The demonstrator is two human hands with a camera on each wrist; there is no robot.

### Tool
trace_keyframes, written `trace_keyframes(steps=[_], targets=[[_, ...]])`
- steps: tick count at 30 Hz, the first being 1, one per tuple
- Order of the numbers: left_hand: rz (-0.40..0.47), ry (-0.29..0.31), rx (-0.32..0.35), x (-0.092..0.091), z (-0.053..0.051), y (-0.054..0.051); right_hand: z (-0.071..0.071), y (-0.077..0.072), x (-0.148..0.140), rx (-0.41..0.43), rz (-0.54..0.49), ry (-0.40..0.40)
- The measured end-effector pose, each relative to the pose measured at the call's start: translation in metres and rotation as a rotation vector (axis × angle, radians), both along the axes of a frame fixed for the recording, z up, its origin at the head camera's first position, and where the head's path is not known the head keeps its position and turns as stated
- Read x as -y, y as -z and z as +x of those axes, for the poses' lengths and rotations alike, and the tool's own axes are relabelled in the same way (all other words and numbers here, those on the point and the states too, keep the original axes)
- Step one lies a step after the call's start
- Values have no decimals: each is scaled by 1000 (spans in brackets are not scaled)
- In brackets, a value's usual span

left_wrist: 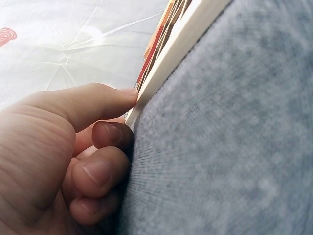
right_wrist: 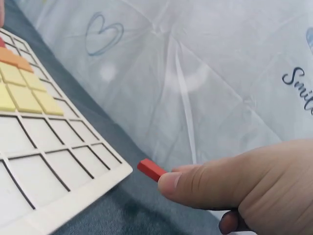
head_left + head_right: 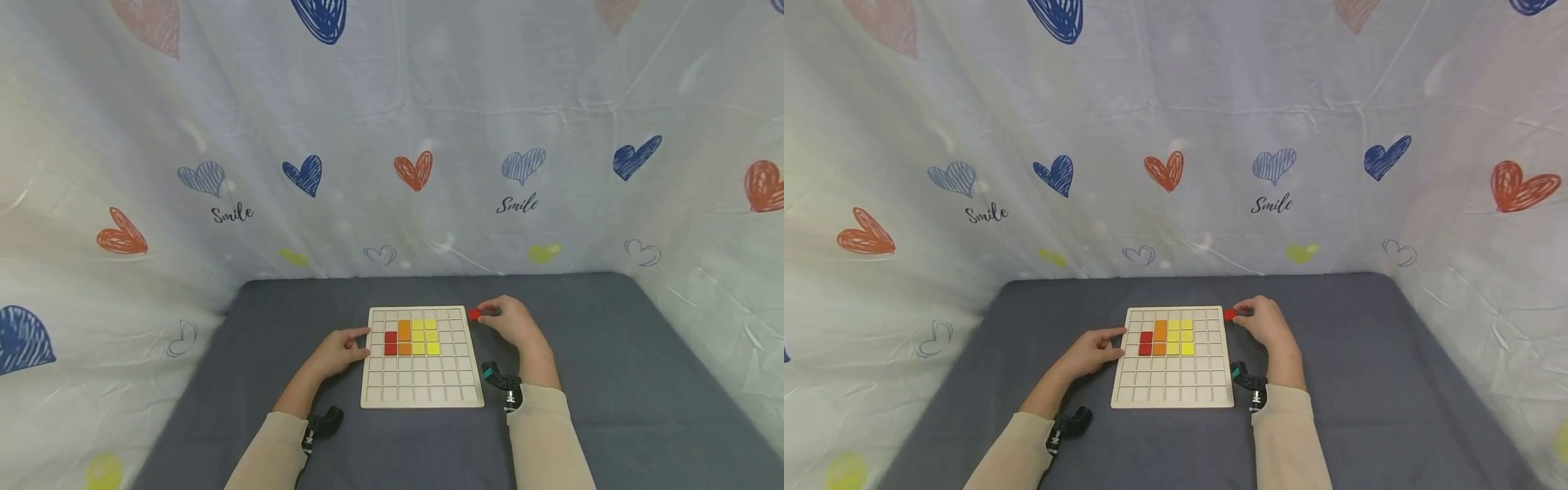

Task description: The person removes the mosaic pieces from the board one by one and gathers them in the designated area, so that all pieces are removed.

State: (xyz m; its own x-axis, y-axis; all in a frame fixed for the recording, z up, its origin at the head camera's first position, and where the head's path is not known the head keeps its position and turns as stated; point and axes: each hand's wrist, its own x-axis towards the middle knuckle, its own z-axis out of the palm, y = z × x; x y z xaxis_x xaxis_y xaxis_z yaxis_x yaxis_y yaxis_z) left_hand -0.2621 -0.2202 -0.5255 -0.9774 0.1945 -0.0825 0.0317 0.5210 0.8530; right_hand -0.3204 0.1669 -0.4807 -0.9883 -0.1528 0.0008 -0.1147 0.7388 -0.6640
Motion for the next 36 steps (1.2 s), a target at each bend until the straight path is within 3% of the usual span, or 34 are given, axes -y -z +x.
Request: trace_keyframes(steps=[10,15,20,28,36], targets=[[8,-8,11,0,0,0,-4,20,-4,40,60,25],[14,-6,16,0,0,0,-4,22,-4,35,54,24],[20,-9,20,-1,0,-2,-2,16,-6,36,-26,32],[22,-7,16,-3,1,-5,3,-6,9,-99,-81,19],[16,-10,23,-2,1,-4,3,-13,43,-190,-113,-100]])
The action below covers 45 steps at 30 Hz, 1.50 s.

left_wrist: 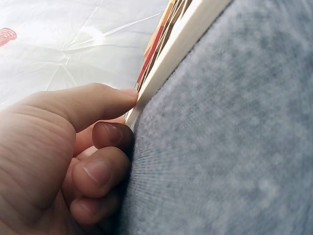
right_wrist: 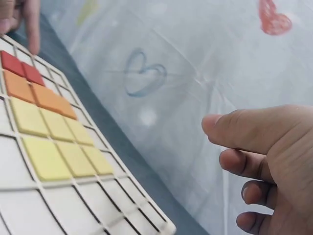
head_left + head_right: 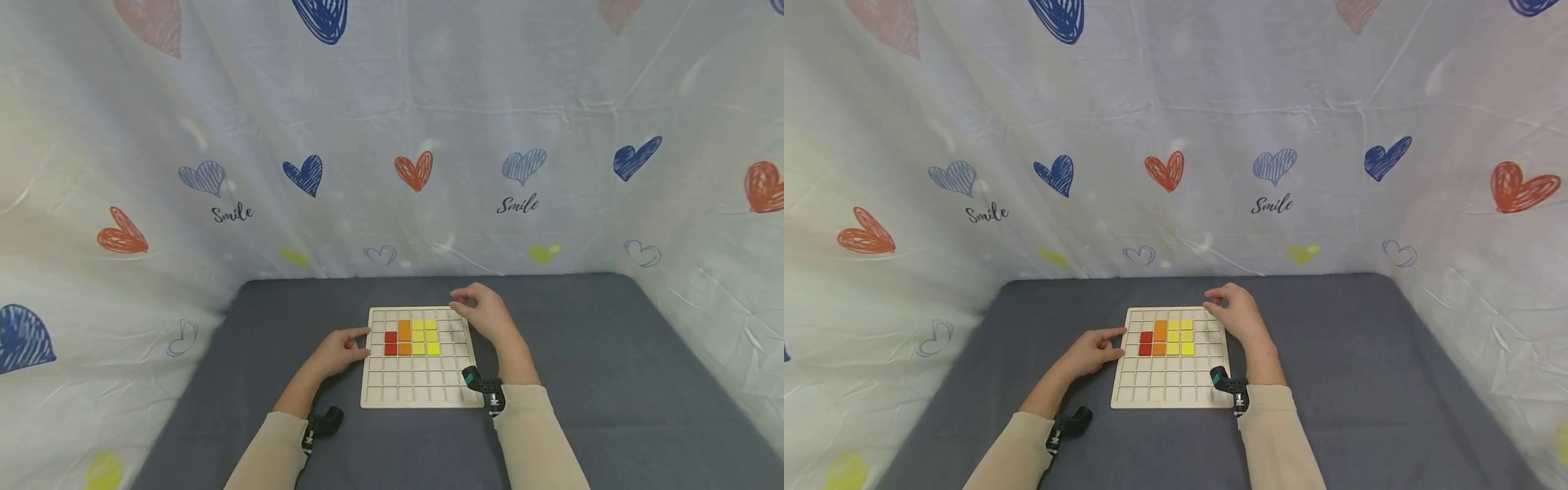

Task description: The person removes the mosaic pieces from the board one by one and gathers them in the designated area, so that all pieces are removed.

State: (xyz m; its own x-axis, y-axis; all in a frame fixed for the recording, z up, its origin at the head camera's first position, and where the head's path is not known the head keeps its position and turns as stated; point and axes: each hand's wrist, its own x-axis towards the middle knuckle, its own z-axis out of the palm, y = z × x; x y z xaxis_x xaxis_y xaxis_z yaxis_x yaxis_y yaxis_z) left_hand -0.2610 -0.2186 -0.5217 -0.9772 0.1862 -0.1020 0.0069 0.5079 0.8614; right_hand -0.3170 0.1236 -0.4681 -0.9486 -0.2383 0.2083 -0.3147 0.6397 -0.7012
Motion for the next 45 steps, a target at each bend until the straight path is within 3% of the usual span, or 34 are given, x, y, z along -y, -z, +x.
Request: trace_keyframes(steps=[14,18,23,27,45], targets=[[-1,2,-2,1,0,0,5,9,64,-7,105,-162],[-3,11,-6,1,0,0,7,18,74,-1,158,-161],[-11,6,-8,1,0,0,8,29,84,-80,300,-133],[-11,7,-3,1,0,0,10,32,89,-110,358,-106],[-21,3,-9,1,0,1,7,38,95,-134,225,-70]])
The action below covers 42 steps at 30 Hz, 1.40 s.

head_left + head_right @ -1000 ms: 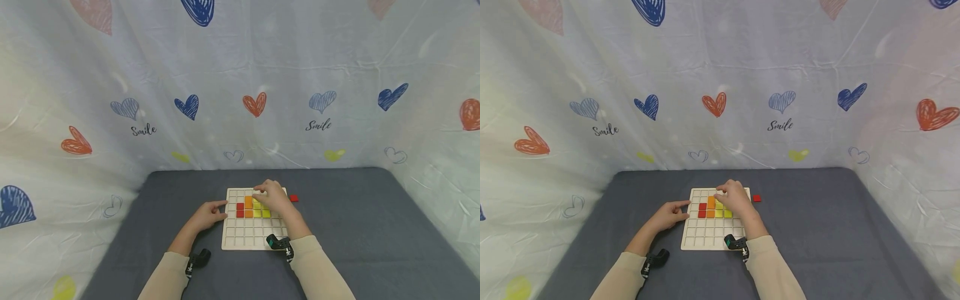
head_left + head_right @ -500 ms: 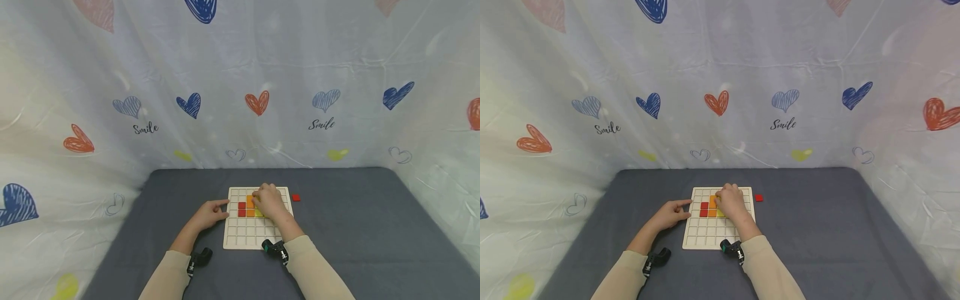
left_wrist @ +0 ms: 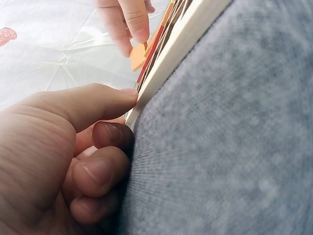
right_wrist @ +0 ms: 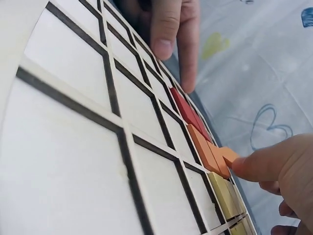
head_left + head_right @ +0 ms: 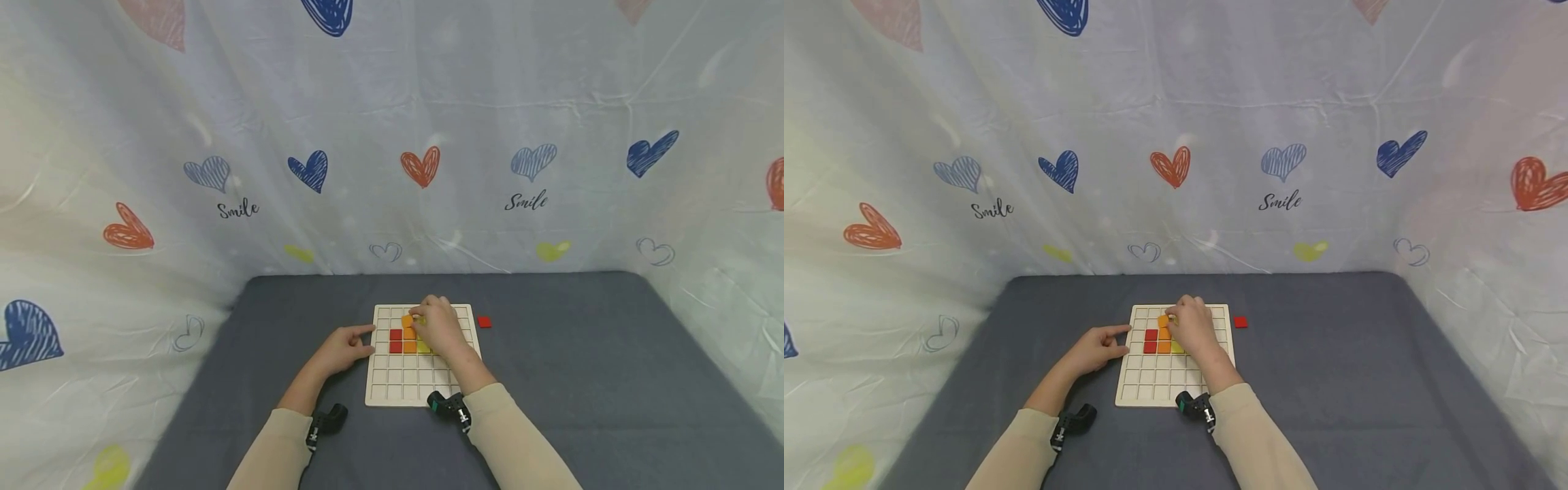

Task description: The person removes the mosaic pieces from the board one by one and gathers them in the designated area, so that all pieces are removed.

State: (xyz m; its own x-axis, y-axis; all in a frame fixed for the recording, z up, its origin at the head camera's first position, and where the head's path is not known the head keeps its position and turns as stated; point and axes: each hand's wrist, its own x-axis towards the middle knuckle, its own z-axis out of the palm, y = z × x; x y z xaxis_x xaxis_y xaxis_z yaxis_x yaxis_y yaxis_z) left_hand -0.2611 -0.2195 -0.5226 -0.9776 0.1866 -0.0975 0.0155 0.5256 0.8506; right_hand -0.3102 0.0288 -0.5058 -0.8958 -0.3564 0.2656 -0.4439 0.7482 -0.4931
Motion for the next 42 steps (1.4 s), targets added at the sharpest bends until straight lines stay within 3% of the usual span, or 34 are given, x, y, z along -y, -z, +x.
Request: trace_keyframes(steps=[6,18,30,37,42], targets=[[2,4,-1,1,-1,1,0,-5,-2,4,-23,0],[27,8,-2,-1,0,-2,-1,-33,-27,107,-234,11],[14,-13,10,-2,1,-2,-4,-51,-80,142,-325,2],[28,-2,2,-1,0,-2,-3,-57,-115,193,-332,71],[34,-5,6,-1,0,-1,-3,-56,-136,184,-328,111]])
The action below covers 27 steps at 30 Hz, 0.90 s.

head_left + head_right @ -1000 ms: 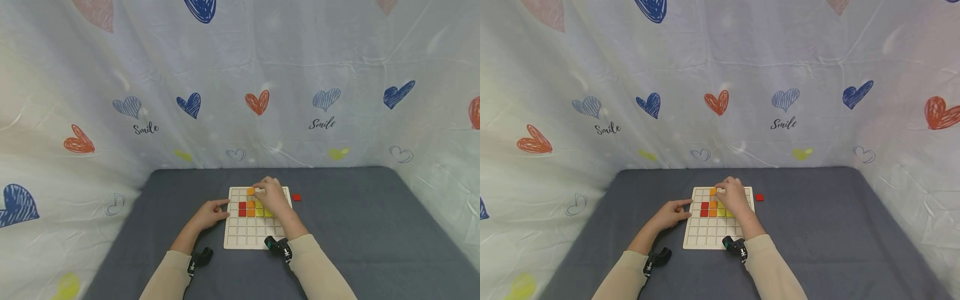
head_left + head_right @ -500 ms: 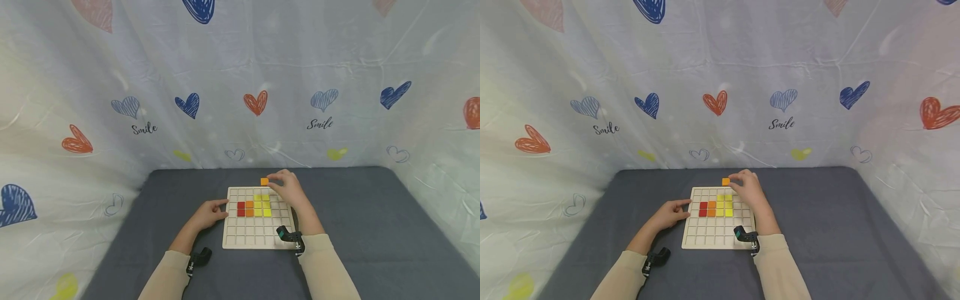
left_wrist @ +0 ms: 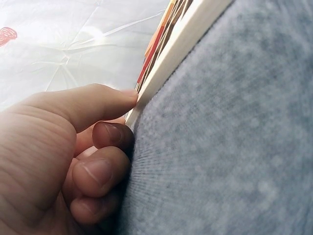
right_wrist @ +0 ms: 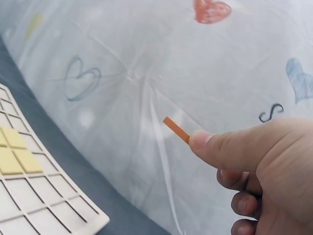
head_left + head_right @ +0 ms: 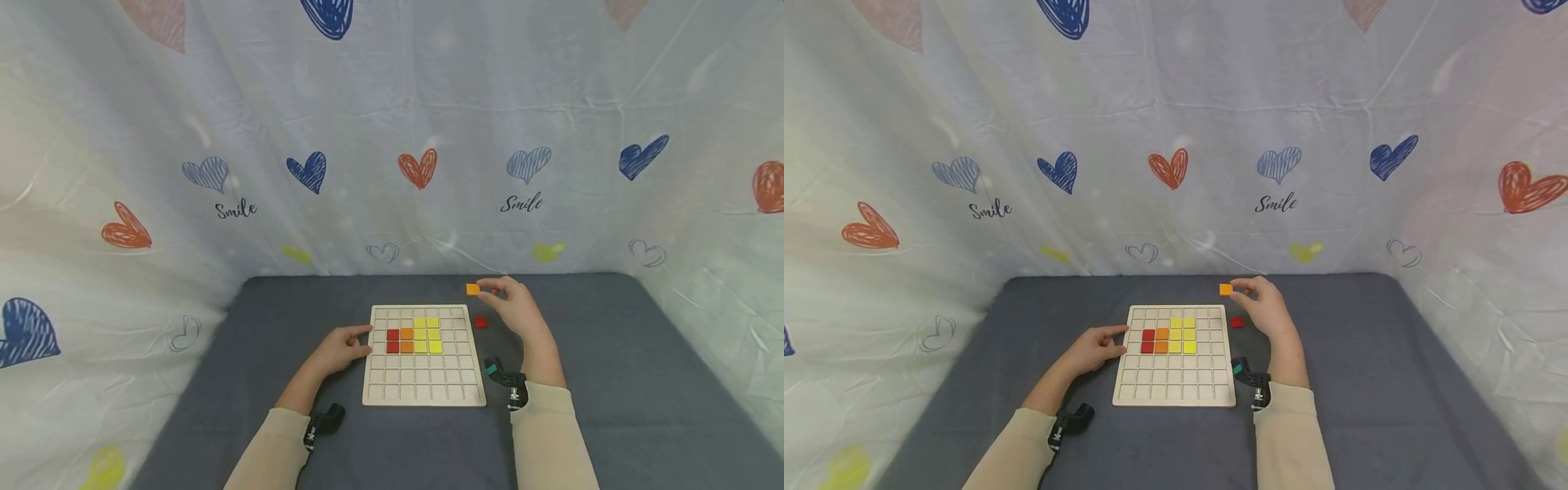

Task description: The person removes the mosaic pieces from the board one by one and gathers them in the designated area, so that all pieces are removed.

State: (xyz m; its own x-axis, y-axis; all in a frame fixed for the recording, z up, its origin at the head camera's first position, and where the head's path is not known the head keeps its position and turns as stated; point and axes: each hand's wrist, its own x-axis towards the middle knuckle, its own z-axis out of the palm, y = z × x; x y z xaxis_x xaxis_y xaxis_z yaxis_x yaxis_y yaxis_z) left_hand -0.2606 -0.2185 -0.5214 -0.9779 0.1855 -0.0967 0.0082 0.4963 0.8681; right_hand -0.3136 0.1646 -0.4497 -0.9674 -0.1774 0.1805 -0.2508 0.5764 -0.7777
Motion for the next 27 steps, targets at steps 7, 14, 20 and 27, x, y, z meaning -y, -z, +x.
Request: trace_keyframes(steps=[7,14,20,27], targets=[[4,-11,4,-1,0,0,-2,8,-24,51,47,55],[-1,-11,2,0,0,2,0,14,-38,116,93,119],[0,-1,1,1,1,2,1,22,-45,199,152,113],[-8,10,-11,1,0,2,-5,43,-45,270,165,135]])
